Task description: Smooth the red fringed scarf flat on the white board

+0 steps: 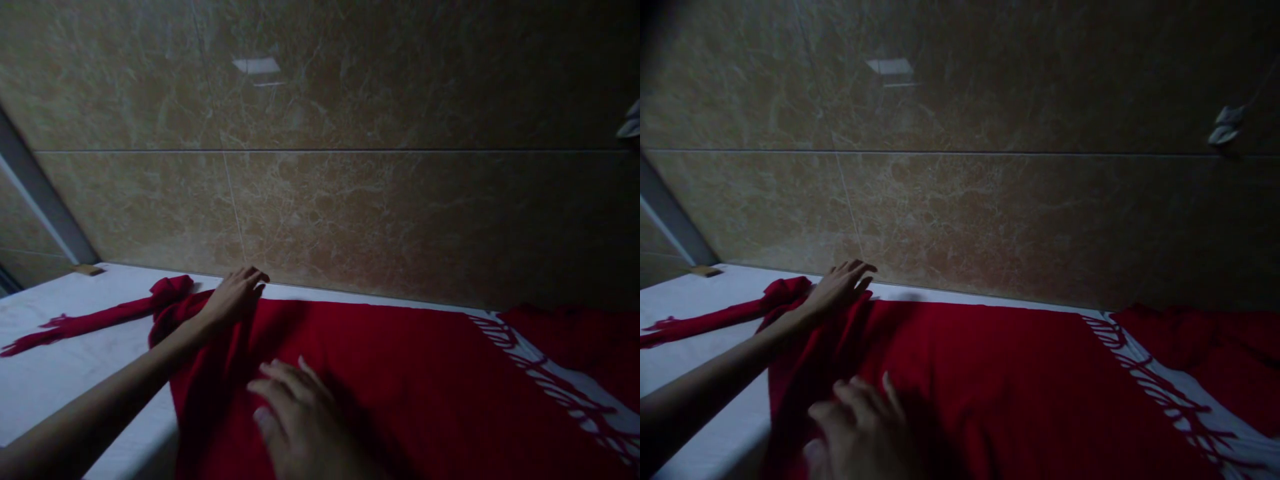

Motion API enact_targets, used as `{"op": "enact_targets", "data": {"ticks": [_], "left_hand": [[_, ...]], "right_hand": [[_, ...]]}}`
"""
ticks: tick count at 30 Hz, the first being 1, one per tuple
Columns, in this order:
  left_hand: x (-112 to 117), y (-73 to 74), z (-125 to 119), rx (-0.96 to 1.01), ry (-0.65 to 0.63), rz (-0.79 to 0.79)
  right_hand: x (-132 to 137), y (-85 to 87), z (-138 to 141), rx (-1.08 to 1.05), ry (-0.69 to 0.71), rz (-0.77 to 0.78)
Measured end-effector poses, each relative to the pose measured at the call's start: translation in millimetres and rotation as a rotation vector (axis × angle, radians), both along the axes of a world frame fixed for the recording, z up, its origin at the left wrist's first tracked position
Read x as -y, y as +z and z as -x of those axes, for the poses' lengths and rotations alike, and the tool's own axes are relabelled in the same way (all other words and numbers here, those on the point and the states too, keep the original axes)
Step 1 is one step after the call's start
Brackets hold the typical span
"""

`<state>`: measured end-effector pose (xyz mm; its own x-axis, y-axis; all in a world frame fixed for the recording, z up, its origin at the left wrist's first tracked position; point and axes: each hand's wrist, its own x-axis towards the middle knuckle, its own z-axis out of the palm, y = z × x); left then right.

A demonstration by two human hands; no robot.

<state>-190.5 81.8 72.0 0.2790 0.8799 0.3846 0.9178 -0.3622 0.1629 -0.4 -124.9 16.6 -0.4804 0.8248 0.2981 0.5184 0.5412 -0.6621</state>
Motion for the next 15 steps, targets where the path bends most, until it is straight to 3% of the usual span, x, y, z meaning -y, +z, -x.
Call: {"op": "enact_targets", "data": {"ticks": [3, 7, 11, 15], "left_hand": [[45, -22.4, -16, -0.042, -0.205, -0.002], [86, -51.3, -5, 0.013, -0.171, 0.025], [86, -74.2, 28, -0.047, -0.168, -0.006], [60, -89.3, 51, -0.029, -0.157, -0.034]], "right_hand": [[-37, 20.2, -62, 0.119, -0.123, -0.004], [-83, 1.6, -148, 0.467, -0.356, 0.092], [-89, -26.6, -218, 0.652, -0.564, 0.16], [-77, -32.6, -257, 0.71, -0.68, 0.187]]}}
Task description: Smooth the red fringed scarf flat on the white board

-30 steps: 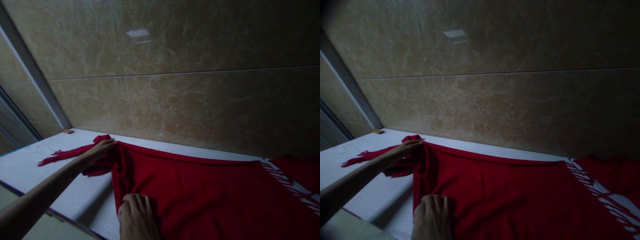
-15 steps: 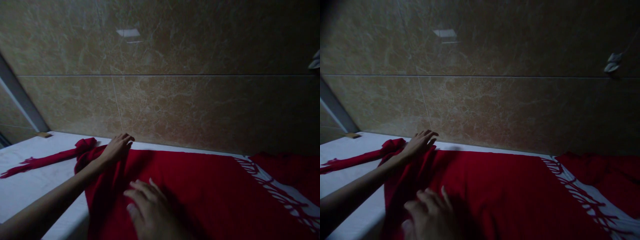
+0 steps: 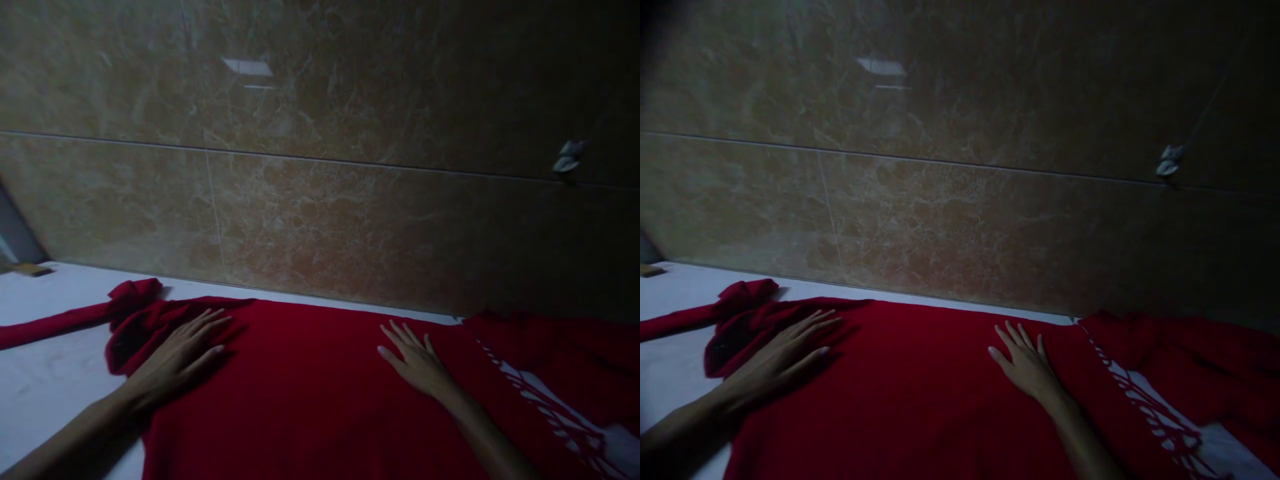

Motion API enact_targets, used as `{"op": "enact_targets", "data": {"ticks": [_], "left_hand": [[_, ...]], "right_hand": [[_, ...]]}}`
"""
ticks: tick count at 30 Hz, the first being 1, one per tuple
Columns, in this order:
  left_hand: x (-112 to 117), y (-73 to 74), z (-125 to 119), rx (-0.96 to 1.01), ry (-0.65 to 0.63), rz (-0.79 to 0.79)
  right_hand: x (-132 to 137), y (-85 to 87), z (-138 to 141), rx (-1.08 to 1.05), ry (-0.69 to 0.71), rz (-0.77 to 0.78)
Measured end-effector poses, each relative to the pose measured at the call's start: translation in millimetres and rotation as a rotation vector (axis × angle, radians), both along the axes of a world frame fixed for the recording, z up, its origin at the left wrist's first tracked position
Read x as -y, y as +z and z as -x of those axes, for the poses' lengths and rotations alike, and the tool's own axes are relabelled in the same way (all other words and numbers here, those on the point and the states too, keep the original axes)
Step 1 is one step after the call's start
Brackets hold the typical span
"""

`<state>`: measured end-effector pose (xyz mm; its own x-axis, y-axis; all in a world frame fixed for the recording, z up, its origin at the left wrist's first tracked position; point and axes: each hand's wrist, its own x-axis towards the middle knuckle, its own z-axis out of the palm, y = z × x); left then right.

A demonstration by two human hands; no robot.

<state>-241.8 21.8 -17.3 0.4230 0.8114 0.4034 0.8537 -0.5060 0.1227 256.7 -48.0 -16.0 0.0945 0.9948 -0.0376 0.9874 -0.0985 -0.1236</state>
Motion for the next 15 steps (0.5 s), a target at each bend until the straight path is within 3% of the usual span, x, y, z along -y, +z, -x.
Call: {"op": "enact_targets", "data": {"ticks": [6, 9, 12, 14, 15], "left_hand": [[-17, 14.6, 20, 0.236, 0.122, -0.058], [-9, 27.2, 45, 0.1, 0.214, -0.145], [2, 37.5, 77, -0.099, 0.473, -0.195], [6, 41.8, 101, -0.137, 0.628, -0.16], [6, 43.2, 114, -0.119, 0.627, -0.102]], "right_hand": [[5, -13.1, -44, -0.015, -0.045, -0.036], [1, -28.2, -66, -0.034, -0.006, -0.08], [-2, -35.7, -76, -0.055, 0.019, -0.081], [-1, -36.6, -77, -0.061, 0.007, -0.075], [-1, -36.8, -77, -0.065, 0.005, -0.076]]}}
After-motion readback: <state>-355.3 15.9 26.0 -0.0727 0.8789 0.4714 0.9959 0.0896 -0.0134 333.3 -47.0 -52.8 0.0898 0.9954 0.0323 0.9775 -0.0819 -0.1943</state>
